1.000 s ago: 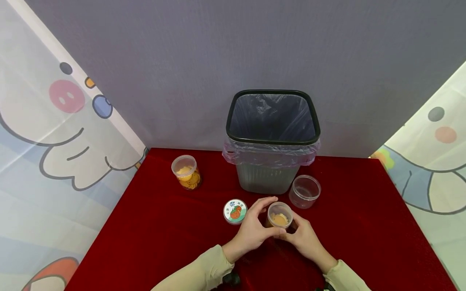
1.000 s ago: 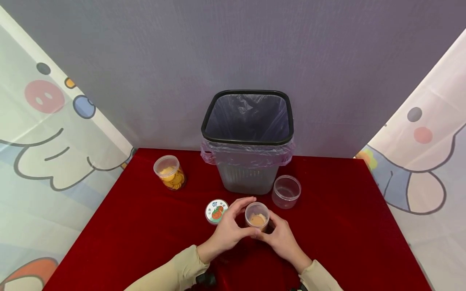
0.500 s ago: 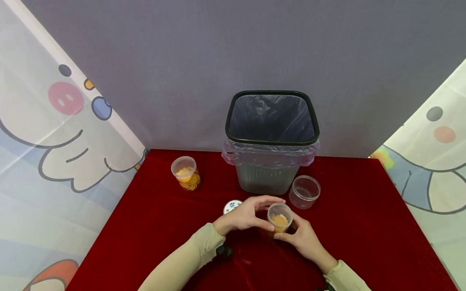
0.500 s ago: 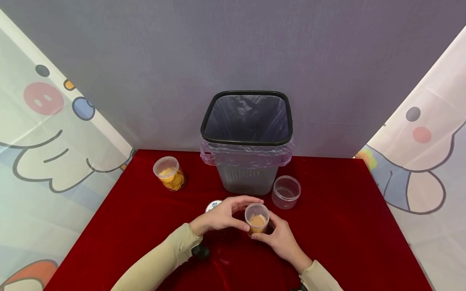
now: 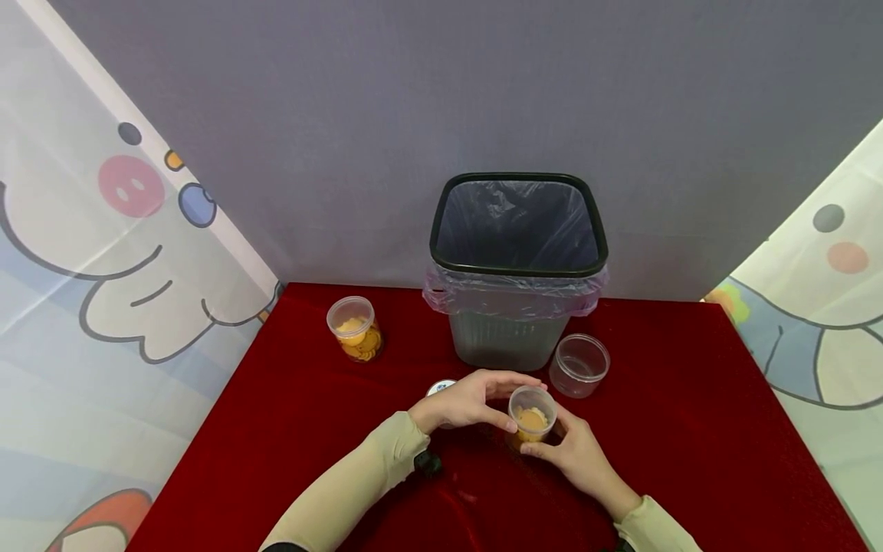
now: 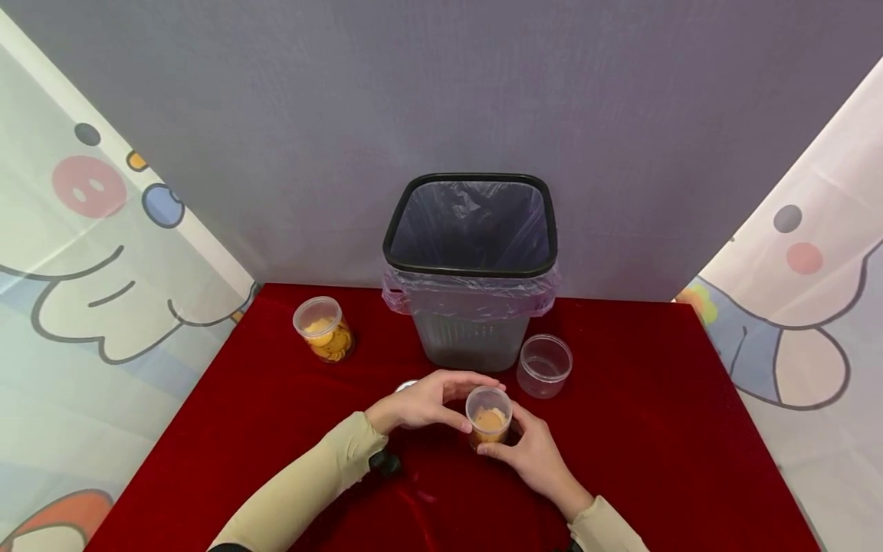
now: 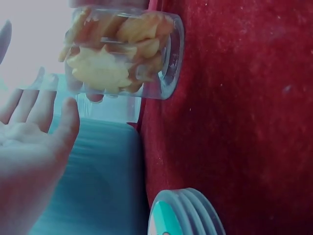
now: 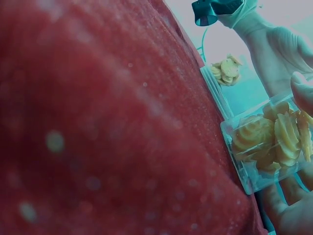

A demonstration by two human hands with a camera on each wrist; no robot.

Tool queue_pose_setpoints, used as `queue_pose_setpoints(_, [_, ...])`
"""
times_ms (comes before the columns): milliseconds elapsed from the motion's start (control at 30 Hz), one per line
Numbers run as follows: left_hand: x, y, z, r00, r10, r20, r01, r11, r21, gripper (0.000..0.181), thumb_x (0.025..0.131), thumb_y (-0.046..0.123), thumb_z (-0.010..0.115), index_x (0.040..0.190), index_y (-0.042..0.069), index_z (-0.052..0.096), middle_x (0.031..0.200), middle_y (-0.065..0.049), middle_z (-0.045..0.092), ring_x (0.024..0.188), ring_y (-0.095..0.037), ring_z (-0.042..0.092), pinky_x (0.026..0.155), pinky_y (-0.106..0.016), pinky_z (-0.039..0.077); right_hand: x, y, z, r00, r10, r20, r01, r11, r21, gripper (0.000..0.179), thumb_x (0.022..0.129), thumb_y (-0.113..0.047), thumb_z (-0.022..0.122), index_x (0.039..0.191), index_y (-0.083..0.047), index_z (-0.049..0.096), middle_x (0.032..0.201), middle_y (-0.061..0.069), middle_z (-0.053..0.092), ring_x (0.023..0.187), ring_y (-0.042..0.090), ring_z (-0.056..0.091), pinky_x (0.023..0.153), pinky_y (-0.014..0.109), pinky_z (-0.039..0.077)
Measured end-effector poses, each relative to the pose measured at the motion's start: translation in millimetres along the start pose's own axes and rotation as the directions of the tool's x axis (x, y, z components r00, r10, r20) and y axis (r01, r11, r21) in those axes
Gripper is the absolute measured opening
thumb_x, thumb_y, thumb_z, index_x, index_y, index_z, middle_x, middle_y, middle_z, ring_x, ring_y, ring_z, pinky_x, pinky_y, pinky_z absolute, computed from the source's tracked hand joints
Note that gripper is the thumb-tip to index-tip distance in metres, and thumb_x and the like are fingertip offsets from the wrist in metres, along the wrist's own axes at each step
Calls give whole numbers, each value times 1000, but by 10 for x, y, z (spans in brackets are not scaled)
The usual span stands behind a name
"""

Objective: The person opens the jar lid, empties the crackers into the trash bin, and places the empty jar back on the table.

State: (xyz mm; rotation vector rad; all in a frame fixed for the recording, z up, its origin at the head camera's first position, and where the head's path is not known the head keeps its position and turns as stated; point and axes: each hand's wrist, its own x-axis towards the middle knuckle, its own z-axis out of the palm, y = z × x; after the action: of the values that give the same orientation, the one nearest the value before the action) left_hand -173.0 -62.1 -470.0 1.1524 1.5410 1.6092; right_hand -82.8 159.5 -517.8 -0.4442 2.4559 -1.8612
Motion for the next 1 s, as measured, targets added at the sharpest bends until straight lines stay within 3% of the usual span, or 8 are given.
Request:
queue_pose_setpoints(300, [-36,1,107,992,37,-117,-31,998,52,66,84,-12,72,144,-2,48,146,-13,52,133,-25,51,110,-42,38,2,4,-2,1000,21,-1,-21,1000,3,80,77,-18,87,145,-5,48,137,10,59,117,13,60,92,21,50])
queue_pose_setpoints(500, [-72,-4,222,974,37,-225,-23,998,62,66,83,-10,75,143,2,51,143,-10,54,129,-27,53,107,-44,42,0,3,1,1000,25,3,-25,999,23,80,77,-17,87,146,-6,48,137,11,59,117,13,61,91,22,50])
queue_pose_setpoints(700, [-104,25,368,936,19,-352,0,999,53,64,83,-7,77,141,5,53,141,-8,55,127,-30,54,107,-45,42,-1,8,3,1000,11,3,-11,999,30,79,77,-17,87,145,-6,48,135,10,60,114,14,62,89,23,52])
queue_pose_setpoints(867, [-106,73,491,885,29,-464,7,997,75,64,79,-3,82,137,8,58,134,-1,59,124,-31,55,105,-44,45,1,19,3,1000,-6,2,6,1000,22,73,78,-16,87,142,-9,52,130,8,63,111,15,64,89,24,52])
queue_pose_setpoints(1000, [-103,97,545,862,56,-504,-9,995,96,64,79,-1,83,136,10,58,133,-1,58,124,-30,55,104,-41,45,4,12,1,1000,-12,-5,12,1000,11,69,77,-16,88,137,-9,56,127,7,65,111,15,64,89,24,52])
